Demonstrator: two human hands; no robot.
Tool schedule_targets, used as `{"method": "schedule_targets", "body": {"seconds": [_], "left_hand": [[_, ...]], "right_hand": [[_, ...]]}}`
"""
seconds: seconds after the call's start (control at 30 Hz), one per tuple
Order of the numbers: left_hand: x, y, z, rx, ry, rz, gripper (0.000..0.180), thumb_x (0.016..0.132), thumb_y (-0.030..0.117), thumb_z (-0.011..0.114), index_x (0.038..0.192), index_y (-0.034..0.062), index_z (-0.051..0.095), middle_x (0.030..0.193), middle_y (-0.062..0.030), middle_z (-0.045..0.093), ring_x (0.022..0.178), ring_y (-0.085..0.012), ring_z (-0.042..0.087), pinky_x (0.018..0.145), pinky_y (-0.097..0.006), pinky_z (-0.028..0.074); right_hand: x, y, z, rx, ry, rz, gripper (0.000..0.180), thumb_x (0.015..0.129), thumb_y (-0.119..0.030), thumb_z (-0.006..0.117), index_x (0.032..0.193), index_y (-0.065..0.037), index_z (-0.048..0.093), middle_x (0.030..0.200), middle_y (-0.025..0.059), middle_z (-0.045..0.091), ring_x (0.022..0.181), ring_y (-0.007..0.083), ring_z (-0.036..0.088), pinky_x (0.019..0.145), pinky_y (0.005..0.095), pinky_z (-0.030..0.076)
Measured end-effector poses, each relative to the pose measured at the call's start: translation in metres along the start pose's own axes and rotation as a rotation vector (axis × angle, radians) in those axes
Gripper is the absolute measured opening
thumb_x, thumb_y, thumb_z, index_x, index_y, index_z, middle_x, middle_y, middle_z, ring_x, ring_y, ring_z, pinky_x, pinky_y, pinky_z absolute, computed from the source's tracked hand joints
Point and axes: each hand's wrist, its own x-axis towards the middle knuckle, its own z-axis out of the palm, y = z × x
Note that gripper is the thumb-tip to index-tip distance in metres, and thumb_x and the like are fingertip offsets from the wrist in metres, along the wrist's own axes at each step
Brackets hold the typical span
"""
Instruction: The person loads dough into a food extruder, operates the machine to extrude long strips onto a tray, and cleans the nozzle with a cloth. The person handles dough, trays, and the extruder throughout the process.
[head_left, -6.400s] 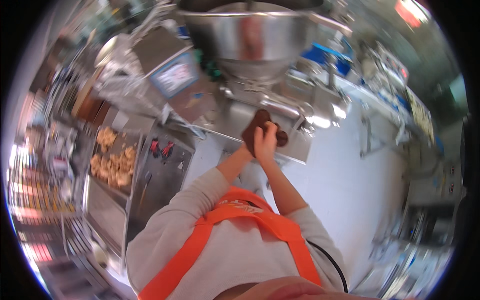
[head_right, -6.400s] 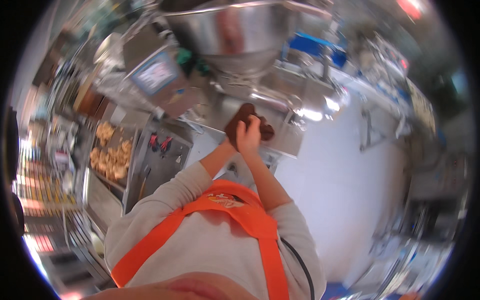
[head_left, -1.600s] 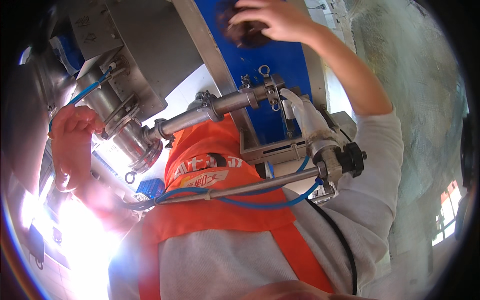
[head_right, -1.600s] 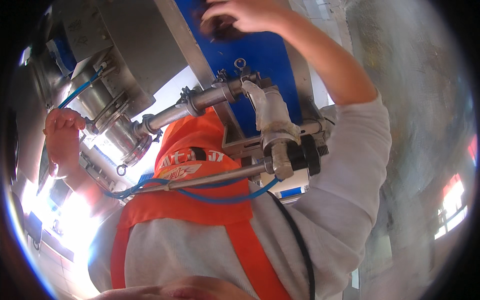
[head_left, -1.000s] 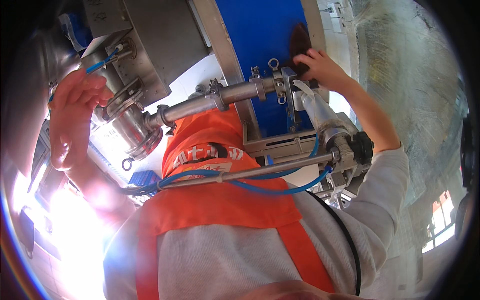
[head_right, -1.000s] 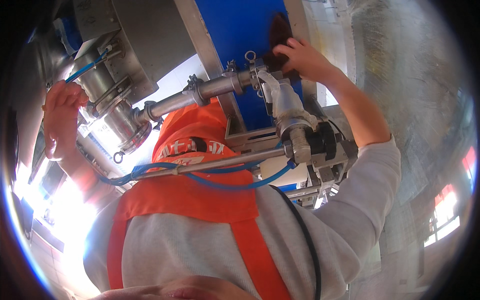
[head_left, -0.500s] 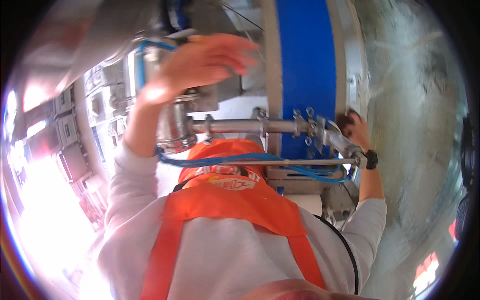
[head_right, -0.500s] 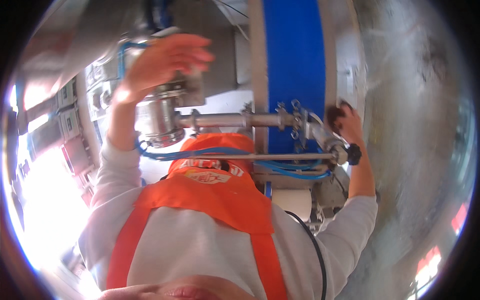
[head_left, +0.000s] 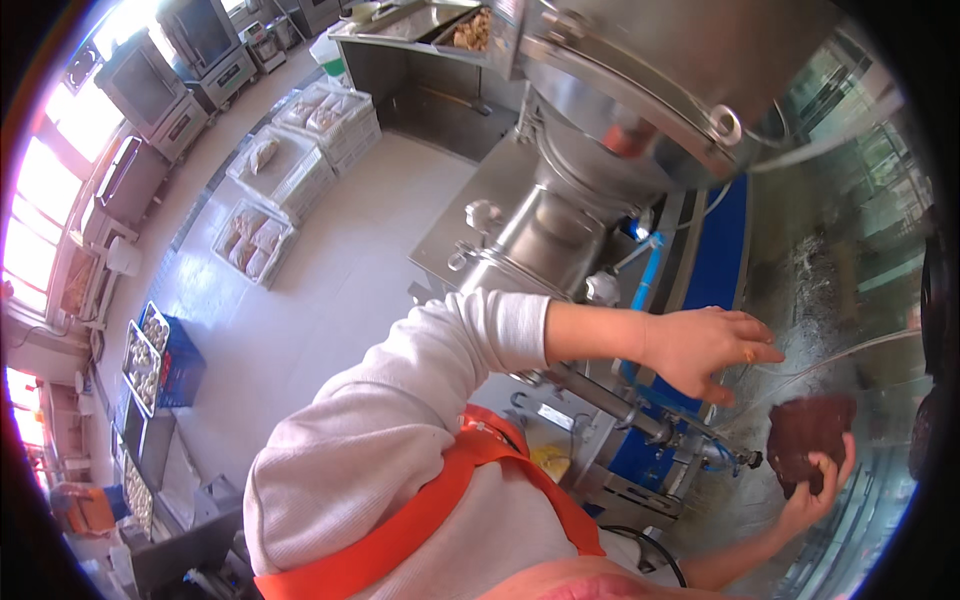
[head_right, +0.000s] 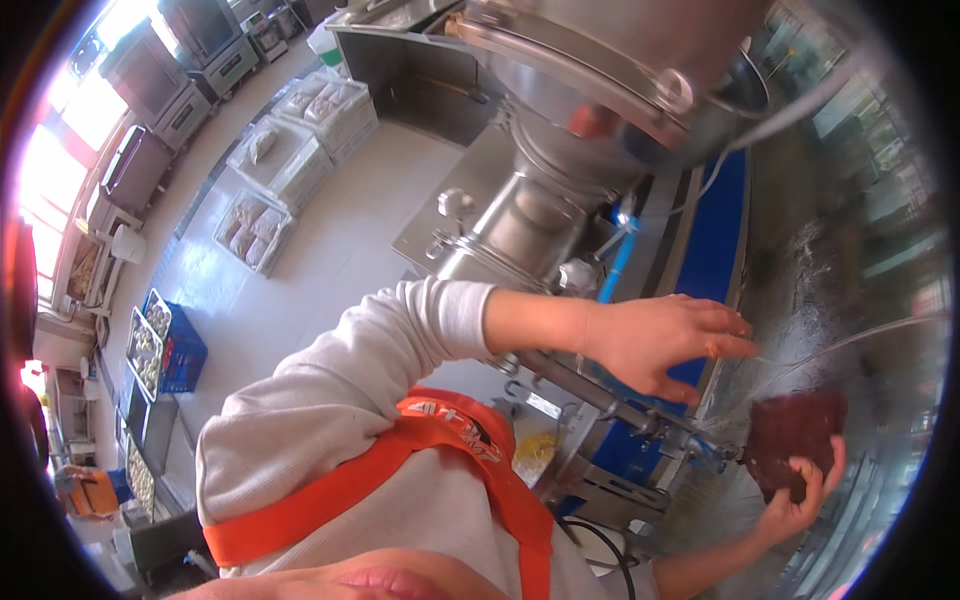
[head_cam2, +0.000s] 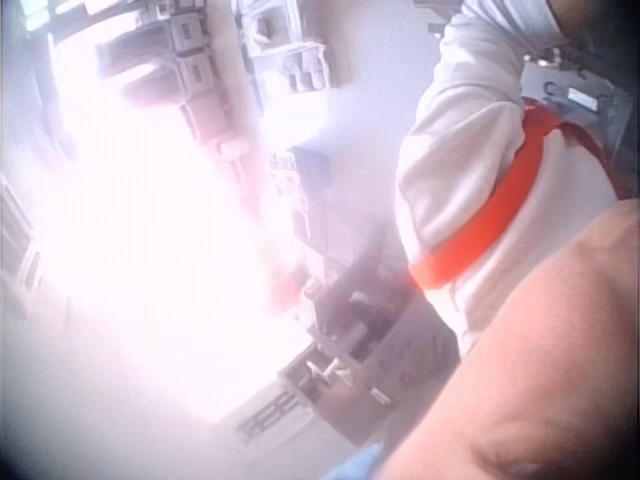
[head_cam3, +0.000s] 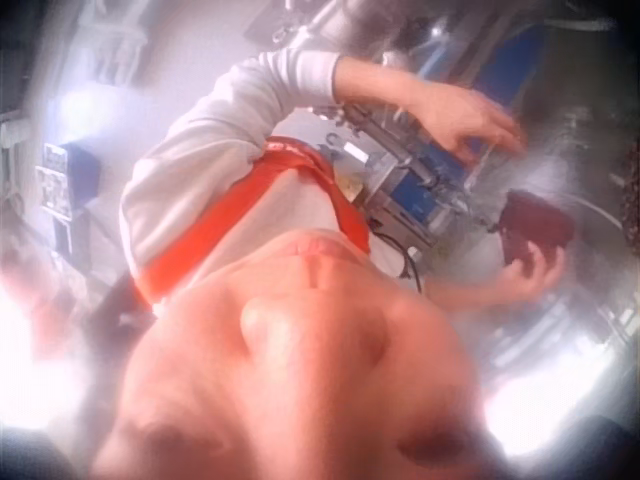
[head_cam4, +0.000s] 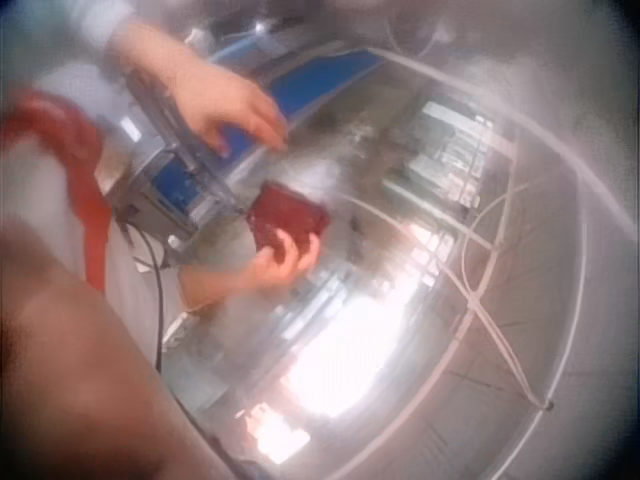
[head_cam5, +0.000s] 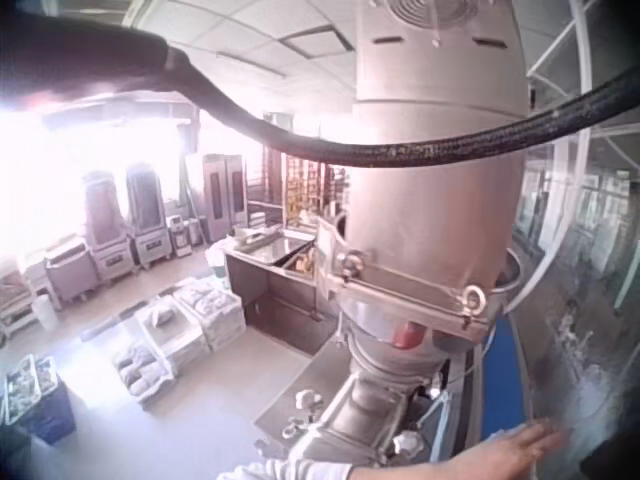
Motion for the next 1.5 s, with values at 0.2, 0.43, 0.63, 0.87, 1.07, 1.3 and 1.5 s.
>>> {"method": "schedule_targets", "body": {"seconds": [0.2,0.43,0.63,0.87,1.07,1.3,1.5], "left_hand": [[-0.136,0.075,-0.131,-0.192,0.078,-0.108,0.09,0.063,0.026,0.082,0.136,-0.0002,0.039,0.127,-0.0182,0.05,0.119,-0.0401,0.049,0.099,-0.049,0.038],[-0.314,0.091,-0.239,0.372,0.18,-0.509,0.058,0.075,0.031,0.061,0.128,0.0066,0.058,0.156,-0.0165,0.023,0.146,-0.0372,0.014,0.114,-0.06,0.015],[-0.403,0.046,-0.295,0.646,-0.06,-0.754,0.06,0.089,0.04,0.059,0.141,0.0131,0.046,0.159,-0.0135,0.015,0.147,-0.0342,0.01,0.112,-0.064,0.013],[-0.501,-0.049,-0.409,0.536,-0.182,-0.96,0.049,0.096,0.04,0.052,0.143,0.0289,0.044,0.155,-0.0096,0.029,0.145,-0.0333,0.021,0.111,-0.063,0.016],[-0.658,-0.104,-0.505,0.313,-0.185,-1.303,0.045,0.096,0.029,0.054,0.14,0.0218,0.048,0.142,-0.0134,0.048,0.138,-0.0348,0.036,0.11,-0.056,0.028],[-0.798,-0.208,-0.554,0.042,0.118,-1.602,0.048,0.085,0.028,0.07,0.127,0.0077,0.059,0.122,-0.0179,0.063,0.119,-0.0317,0.057,0.099,-0.039,0.045],[-0.583,-0.425,-0.638,0.004,0.045,-1.004,0.059,0.084,0.016,0.07,0.137,0.0076,0.046,0.135,-0.0173,0.054,0.127,-0.0324,0.05,0.104,-0.041,0.041]], "right_hand": [[-0.01,-0.238,0.191,0.487,-0.279,-0.308,0.057,0.059,0.004,0.052,0.114,-0.004,0.064,0.141,0.0202,0.039,0.128,0.0359,0.043,0.107,0.0424,0.034],[-0.044,-0.397,0.371,1.41,-0.486,0.014,0.078,0.074,-0.019,0.061,0.144,0.001,0.033,0.148,0.0163,0.033,0.136,0.0259,0.036,0.114,0.038,0.026],[-0.056,-0.433,0.498,1.126,-0.276,0.412,0.04,0.076,0.001,0.051,0.116,0.001,0.06,0.119,0.0084,0.06,0.113,0.0195,0.056,0.103,0.032,0.039],[0.023,-0.4,0.63,0.311,0.382,0.176,0.028,0.073,0.002,0.062,0.1,-0.004,0.054,0.117,0.0134,0.055,0.105,0.0321,0.055,0.093,0.0395,0.046],[0.032,-0.38,0.704,-0.672,-0.404,0.733,0.039,0.074,-0.01,0.071,0.109,-0.009,0.055,0.137,0.0151,0.042,0.129,0.0401,0.038,0.098,0.0569,0.04],[0.103,-0.355,0.752,-0.036,0.122,0.578,0.019,0.086,-0.012,0.066,0.101,-0.003,0.057,0.098,0.0142,0.063,0.092,0.033,0.062,0.078,0.0399,0.05],[0.209,-0.37,0.772,0.395,0.486,0.641,0.059,0.091,-0.014,0.065,0.14,-0.002,0.034,0.144,0.0156,0.039,0.133,0.0275,0.041,0.105,0.0406,0.038]]}}
